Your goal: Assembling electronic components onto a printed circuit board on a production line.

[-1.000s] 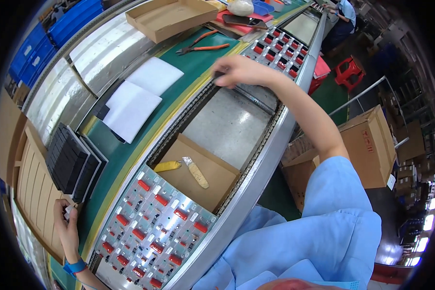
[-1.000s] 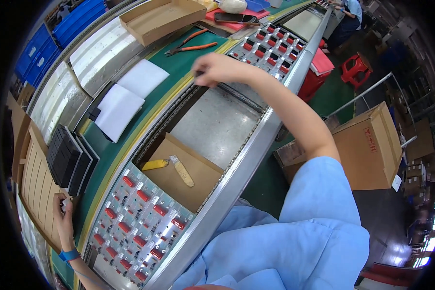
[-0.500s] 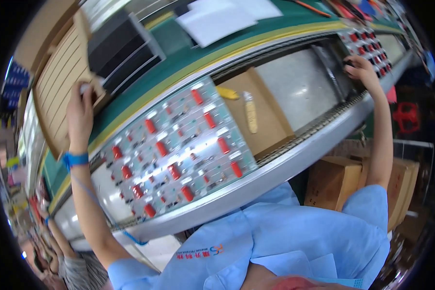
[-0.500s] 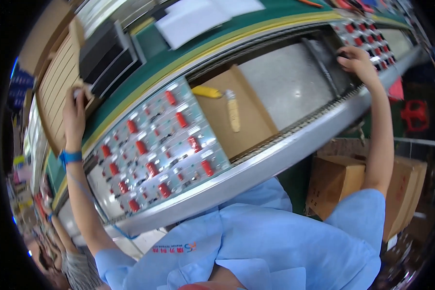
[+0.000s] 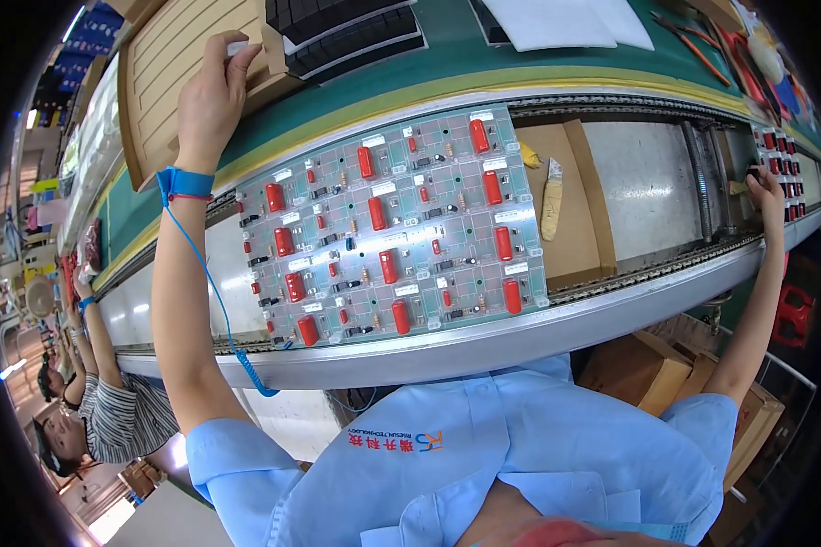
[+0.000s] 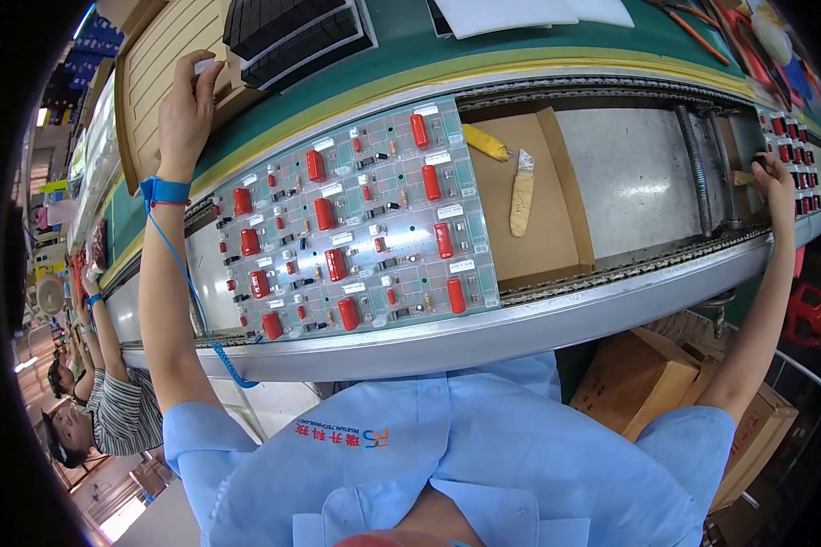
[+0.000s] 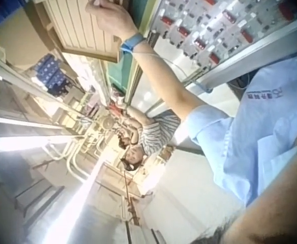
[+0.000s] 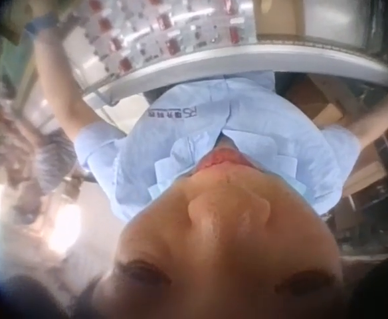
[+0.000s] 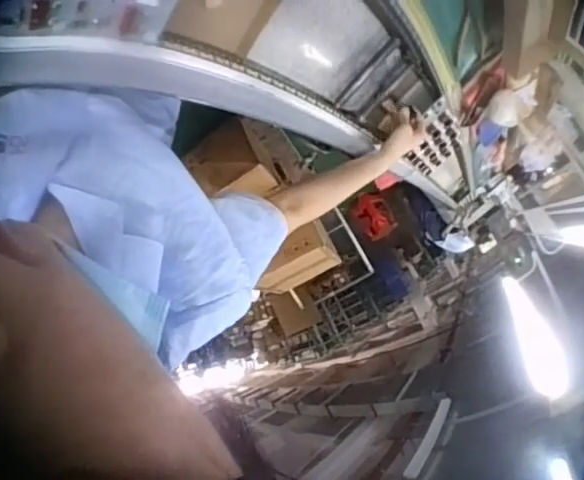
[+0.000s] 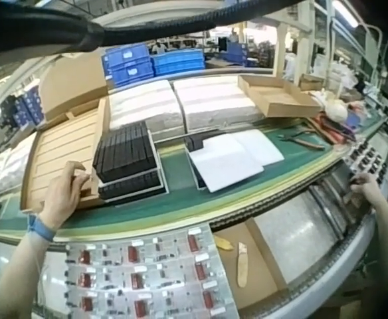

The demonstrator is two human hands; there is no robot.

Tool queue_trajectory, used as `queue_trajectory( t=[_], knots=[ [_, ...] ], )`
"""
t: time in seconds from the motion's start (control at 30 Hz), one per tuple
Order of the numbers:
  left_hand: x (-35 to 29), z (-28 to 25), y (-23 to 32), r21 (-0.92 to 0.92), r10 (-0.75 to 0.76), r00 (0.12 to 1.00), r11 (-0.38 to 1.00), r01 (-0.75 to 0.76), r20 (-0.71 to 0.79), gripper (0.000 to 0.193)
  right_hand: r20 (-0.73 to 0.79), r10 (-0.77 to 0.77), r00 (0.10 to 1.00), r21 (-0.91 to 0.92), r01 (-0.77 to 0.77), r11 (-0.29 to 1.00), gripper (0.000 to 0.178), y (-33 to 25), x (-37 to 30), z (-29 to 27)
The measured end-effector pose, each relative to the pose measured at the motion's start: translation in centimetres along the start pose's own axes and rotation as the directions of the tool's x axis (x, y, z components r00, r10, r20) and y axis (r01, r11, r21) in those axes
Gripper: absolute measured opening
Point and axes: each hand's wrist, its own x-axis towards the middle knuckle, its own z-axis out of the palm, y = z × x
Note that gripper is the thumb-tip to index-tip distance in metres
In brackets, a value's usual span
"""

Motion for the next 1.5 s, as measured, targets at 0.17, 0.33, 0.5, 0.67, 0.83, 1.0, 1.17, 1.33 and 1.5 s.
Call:
queue_trajectory(
  t=[0.17, 0.33, 0.5, 0.67, 0.83, 1.0, 1.17, 1.33, 1.5],
  knots=[
    [1.6, -2.3, -0.1, -0.653, -0.467, 0.884, 0.675, 0.344, -0.017, 0.026, -0.041, 0.113, 0.993, 0.126, -0.107, 0.986, 0.028, 0.3, 1.0, -1.1],
    [2.5, -9.6, -3.1, -0.836, -0.085, 0.881, -0.368, 0.406, 0.465, 0.029, 0.029, -0.022, 0.999, 0.652, -0.002, 0.758, 0.033, -2.0, 0.6, -1.6],
    [-0.7, -9.8, 2.6, -0.626, 0.024, 0.717, -0.468, 0.624, 0.696, 0.032, 0.114, -0.120, 0.986, 0.756, -0.007, 0.655, 0.041, -10.0, -1.8, 2.5],
    [-2.4, -9.3, 10.5, -0.573, 0.030, 0.599, -0.251, 0.780, 0.801, 0.041, 0.406, -0.457, 0.791, 0.791, -0.055, 0.609, 0.048, -17.7, -3.4, 7.2],
    [-1.3, -6.5, 15.3, -0.589, 0.073, 0.589, -0.025, 0.808, 0.805, 0.036, 0.437, -0.501, 0.747, 0.767, -0.019, 0.641, 0.047, -24.1, -6.8, 13.5],
    [0.0, -3.4, 16.4, -0.608, 0.146, 0.597, 0.038, 0.793, 0.789, 0.030, 0.550, -0.528, 0.648, 0.706, -0.023, 0.708, 0.048, -26.5, -7.8, 16.8],
    [1.7, -1.5, 17.8, -0.632, 0.059, 0.664, 0.379, 0.676, 0.746, 0.029, 0.615, -0.534, 0.580, 0.680, -0.048, 0.731, 0.049, -27.2, -9.0, 19.5],
    [1.8, 0.3, 19.3, -0.596, 0.086, 0.807, 0.721, 0.355, 0.584, 0.020, 0.688, -0.473, 0.551, 0.607, -0.080, 0.791, 0.049, -27.2, -10.1, 20.4],
    [2.1, 1.6, 19.5, -0.482, 0.166, 0.818, 0.863, 0.150, 0.551, 0.021, 0.720, -0.422, 0.552, 0.550, -0.082, 0.831, 0.055, -27.4, -10.3, 20.5]
  ],
)
